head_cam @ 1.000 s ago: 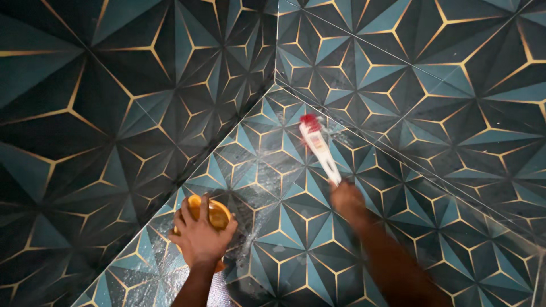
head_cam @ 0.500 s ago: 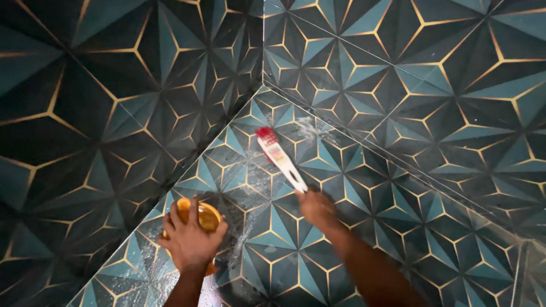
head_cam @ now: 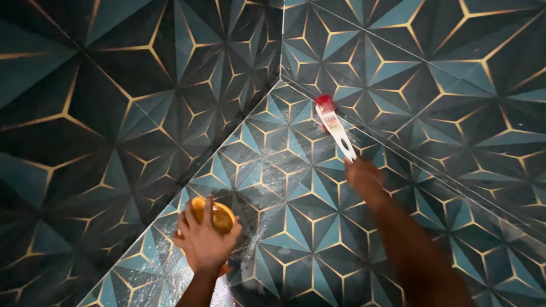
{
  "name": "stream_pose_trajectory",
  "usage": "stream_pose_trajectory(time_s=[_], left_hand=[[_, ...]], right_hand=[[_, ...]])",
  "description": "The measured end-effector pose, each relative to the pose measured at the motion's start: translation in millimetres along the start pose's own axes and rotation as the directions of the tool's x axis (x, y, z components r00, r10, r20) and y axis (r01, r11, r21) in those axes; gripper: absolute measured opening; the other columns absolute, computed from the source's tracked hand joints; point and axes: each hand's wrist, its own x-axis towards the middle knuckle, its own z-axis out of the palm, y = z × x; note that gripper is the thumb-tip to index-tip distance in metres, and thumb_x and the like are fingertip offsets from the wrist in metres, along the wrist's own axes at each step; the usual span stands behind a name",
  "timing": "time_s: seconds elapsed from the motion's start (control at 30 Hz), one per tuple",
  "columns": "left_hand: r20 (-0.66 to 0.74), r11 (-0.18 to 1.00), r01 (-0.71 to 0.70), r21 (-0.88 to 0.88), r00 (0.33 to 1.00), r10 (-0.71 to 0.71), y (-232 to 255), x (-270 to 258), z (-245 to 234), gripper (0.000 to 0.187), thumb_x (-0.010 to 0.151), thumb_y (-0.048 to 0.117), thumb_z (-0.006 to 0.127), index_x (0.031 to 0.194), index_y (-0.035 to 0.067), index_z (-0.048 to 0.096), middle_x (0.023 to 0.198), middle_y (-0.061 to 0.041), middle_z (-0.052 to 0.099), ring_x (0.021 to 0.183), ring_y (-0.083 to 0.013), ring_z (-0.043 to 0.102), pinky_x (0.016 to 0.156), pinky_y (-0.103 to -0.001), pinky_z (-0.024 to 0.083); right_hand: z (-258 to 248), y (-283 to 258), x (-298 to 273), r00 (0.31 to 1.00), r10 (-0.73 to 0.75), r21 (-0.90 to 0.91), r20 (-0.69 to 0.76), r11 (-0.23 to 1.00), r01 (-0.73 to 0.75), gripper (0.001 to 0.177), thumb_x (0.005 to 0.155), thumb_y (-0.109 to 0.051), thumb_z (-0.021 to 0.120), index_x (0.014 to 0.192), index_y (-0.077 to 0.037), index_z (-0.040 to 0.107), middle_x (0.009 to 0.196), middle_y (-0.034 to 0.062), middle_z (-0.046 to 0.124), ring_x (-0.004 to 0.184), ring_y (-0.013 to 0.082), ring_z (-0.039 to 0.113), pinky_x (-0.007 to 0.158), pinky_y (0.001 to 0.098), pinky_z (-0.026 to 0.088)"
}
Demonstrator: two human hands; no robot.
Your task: The person scrubs wall tiles with a brush and moves a yellow container across the tiled surface.
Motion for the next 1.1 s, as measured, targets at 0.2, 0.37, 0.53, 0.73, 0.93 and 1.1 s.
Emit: stream_pose_trajectory(time_s=[0.2, 0.37, 0.53, 0.73, 0.93, 1.1], left_hand=[[0.002, 1.0, -0.005, -0.03, 1.0, 0.005, -1.3, -0.1, -0.9, 0.093, 0.063, 0.071, 0.068, 0.145, 0.031, 0.05, 0.156, -0.017, 0.034, 0.139, -0.0415, 0.033, 0.102, -0.066, 0.028], [0.081, 1.0, 0.013, 0.009, 0.997, -0.014, -0.3, 3.1, -6.2, 0.094, 0.066, 0.072, 0.067, 0.147, 0.029, 0.046, 0.157, -0.017, 0.029, 0.139, -0.0415, 0.03, 0.1, -0.068, 0.029], [0.141, 0.999, 0.017, -0.027, 0.99, -0.013, 3.3, 5.0, -13.4, 0.095, 0.07, 0.07, 0.065, 0.153, 0.029, 0.045, 0.158, -0.019, 0.026, 0.139, -0.0419, 0.029, 0.099, -0.068, 0.029], [0.058, 1.0, -0.021, -0.006, 0.998, 0.021, 3.3, 3.9, -13.6, 0.089, 0.071, 0.068, 0.066, 0.147, 0.025, 0.048, 0.157, -0.019, 0.028, 0.139, -0.0404, 0.031, 0.1, -0.067, 0.031], [0.017, 0.999, -0.032, -0.026, 0.999, 0.033, 0.3, 1.8, -7.0, 0.091, 0.07, 0.071, 0.065, 0.148, 0.026, 0.048, 0.158, -0.018, 0.03, 0.139, -0.0407, 0.032, 0.099, -0.067, 0.031], [0.07, 1.0, -0.004, 0.022, 0.998, 0.002, 0.9, 0.8, -4.1, 0.094, 0.067, 0.073, 0.064, 0.148, 0.03, 0.047, 0.158, -0.016, 0.029, 0.14, -0.0394, 0.031, 0.098, -0.067, 0.031]], right_hand=[[-55.3, -101.0, 71.1, 0.861, 0.251, 0.063, 0.443, 0.949, -0.309, 0.06, 0.101, -0.059, 0.05, 0.123, -0.006, 0.07, 0.129, 0.0208, 0.069, 0.122, 0.0395, 0.067, 0.101, 0.0504, 0.054], [-29.3, -154.2, 111.0, 0.865, 0.186, 0.184, 0.465, 0.936, -0.3, 0.056, 0.101, -0.053, 0.05, 0.125, -0.006, 0.068, 0.135, 0.0215, 0.065, 0.127, 0.0411, 0.061, 0.104, 0.0495, 0.05], [4.4, -179.6, 108.6, 0.883, 0.088, 0.291, 0.462, 0.925, -0.245, 0.051, 0.102, -0.046, 0.051, 0.12, -0.003, 0.068, 0.122, 0.0234, 0.067, 0.11, 0.0414, 0.066, 0.09, 0.0509, 0.054], [12.4, -185.6, 54.3, 0.888, -0.03, 0.4, 0.458, 0.9, -0.176, 0.053, 0.104, -0.044, 0.059, 0.106, 0.007, 0.074, 0.088, 0.0266, 0.077, 0.075, 0.0363, 0.078, 0.066, 0.0425, 0.06], [9.8, -196.4, -59.5, 0.894, -0.271, 0.417, 0.357, 0.903, 0.106, 0.043, 0.094, -0.039, 0.066, 0.111, 0.001, 0.064, 0.101, 0.0253, 0.073, 0.097, 0.0439, 0.071, 0.084, 0.0529, 0.057], [-20.0, -202.0, -120.1, 0.838, -0.412, 0.506, 0.358, 0.84, 0.197, 0.035, 0.094, -0.035, 0.063, 0.103, -0.002, 0.068, 0.099, 0.0235, 0.073, 0.091, 0.0425, 0.072, 0.077, 0.0519, 0.058]])
